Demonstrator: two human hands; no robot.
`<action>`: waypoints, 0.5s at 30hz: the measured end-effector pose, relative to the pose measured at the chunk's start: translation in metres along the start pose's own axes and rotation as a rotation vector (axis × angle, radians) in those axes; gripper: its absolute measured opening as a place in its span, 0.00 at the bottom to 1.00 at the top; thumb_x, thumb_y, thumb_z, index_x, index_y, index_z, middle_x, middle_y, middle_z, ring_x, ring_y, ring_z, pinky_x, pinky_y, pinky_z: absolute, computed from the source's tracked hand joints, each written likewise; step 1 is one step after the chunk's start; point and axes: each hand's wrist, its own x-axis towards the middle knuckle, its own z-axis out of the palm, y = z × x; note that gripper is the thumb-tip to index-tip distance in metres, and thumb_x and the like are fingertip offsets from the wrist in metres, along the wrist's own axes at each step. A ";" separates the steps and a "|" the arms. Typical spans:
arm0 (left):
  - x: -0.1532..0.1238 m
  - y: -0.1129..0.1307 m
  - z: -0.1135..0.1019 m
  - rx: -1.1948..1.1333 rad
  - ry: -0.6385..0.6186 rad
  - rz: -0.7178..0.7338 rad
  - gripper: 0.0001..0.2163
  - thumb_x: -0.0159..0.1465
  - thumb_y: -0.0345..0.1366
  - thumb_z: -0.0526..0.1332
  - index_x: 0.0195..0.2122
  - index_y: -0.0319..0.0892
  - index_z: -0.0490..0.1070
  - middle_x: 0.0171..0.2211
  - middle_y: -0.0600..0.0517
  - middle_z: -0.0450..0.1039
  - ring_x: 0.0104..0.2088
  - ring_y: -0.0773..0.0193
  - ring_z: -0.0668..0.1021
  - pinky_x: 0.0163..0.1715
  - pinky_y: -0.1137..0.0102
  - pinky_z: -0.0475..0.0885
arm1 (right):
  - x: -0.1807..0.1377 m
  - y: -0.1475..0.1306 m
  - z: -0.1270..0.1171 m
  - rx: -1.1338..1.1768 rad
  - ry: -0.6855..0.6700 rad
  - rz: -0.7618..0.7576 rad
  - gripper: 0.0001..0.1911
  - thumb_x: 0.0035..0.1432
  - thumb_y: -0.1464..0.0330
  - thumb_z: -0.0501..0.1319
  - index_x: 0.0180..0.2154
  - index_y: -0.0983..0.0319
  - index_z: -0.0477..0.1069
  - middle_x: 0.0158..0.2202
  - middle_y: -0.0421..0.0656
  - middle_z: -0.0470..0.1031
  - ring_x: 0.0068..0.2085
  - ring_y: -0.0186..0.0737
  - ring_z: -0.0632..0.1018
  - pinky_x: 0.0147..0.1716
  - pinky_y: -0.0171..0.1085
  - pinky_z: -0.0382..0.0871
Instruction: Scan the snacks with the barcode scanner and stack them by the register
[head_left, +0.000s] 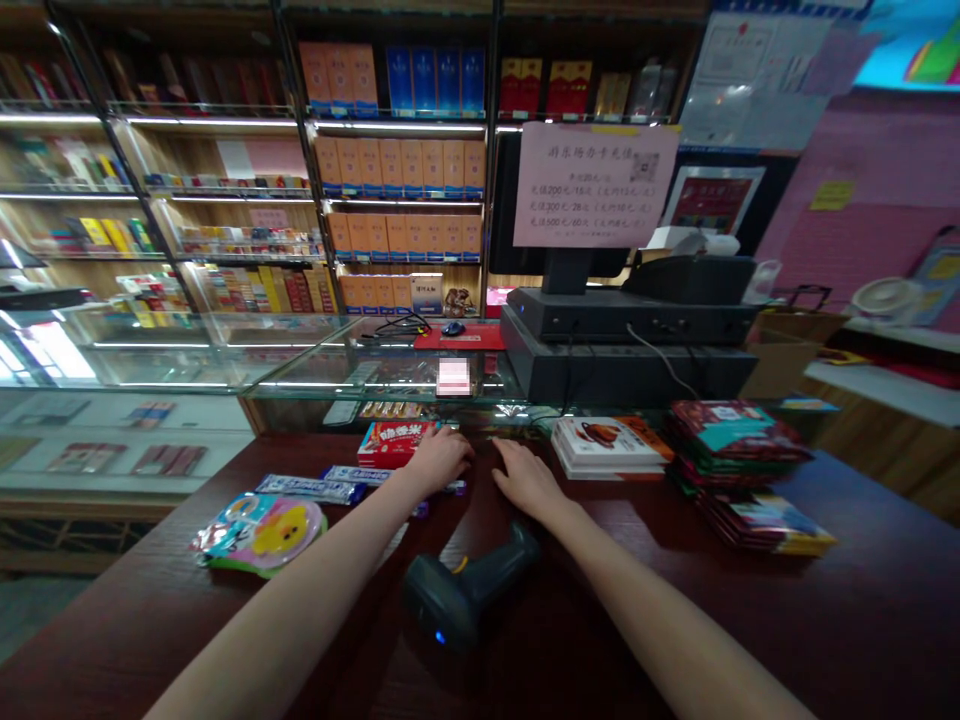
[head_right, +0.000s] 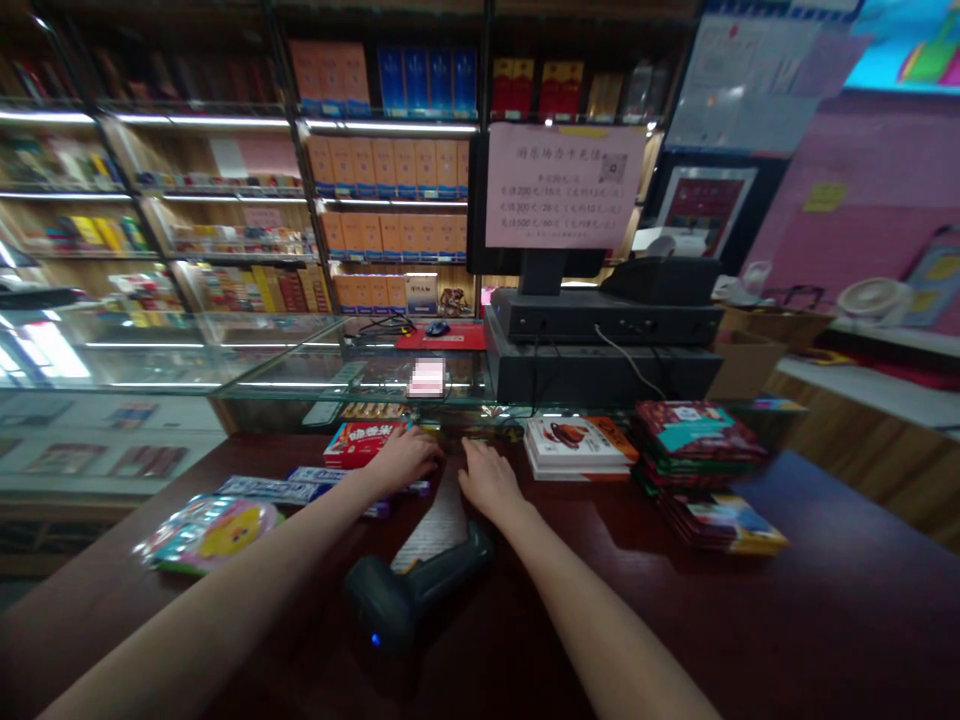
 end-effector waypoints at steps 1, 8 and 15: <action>0.003 0.001 0.000 0.004 -0.013 -0.003 0.10 0.65 0.37 0.60 0.45 0.50 0.78 0.51 0.50 0.79 0.53 0.49 0.74 0.55 0.52 0.63 | 0.003 0.002 0.000 0.001 0.001 0.001 0.32 0.63 0.70 0.57 0.67 0.65 0.57 0.67 0.52 0.64 0.64 0.50 0.68 0.59 0.46 0.63; 0.017 0.006 0.001 0.044 -0.054 -0.024 0.12 0.68 0.39 0.56 0.50 0.49 0.75 0.51 0.47 0.79 0.55 0.48 0.74 0.56 0.50 0.61 | 0.021 0.011 0.004 -0.025 0.004 0.015 0.33 0.62 0.70 0.57 0.68 0.64 0.55 0.68 0.52 0.62 0.62 0.52 0.68 0.58 0.47 0.63; 0.030 0.007 0.007 0.081 -0.058 -0.076 0.18 0.67 0.45 0.57 0.55 0.43 0.70 0.51 0.41 0.78 0.56 0.46 0.74 0.61 0.48 0.56 | 0.027 0.014 0.003 -0.093 -0.001 0.015 0.30 0.63 0.69 0.56 0.66 0.64 0.59 0.64 0.53 0.67 0.60 0.53 0.70 0.54 0.47 0.64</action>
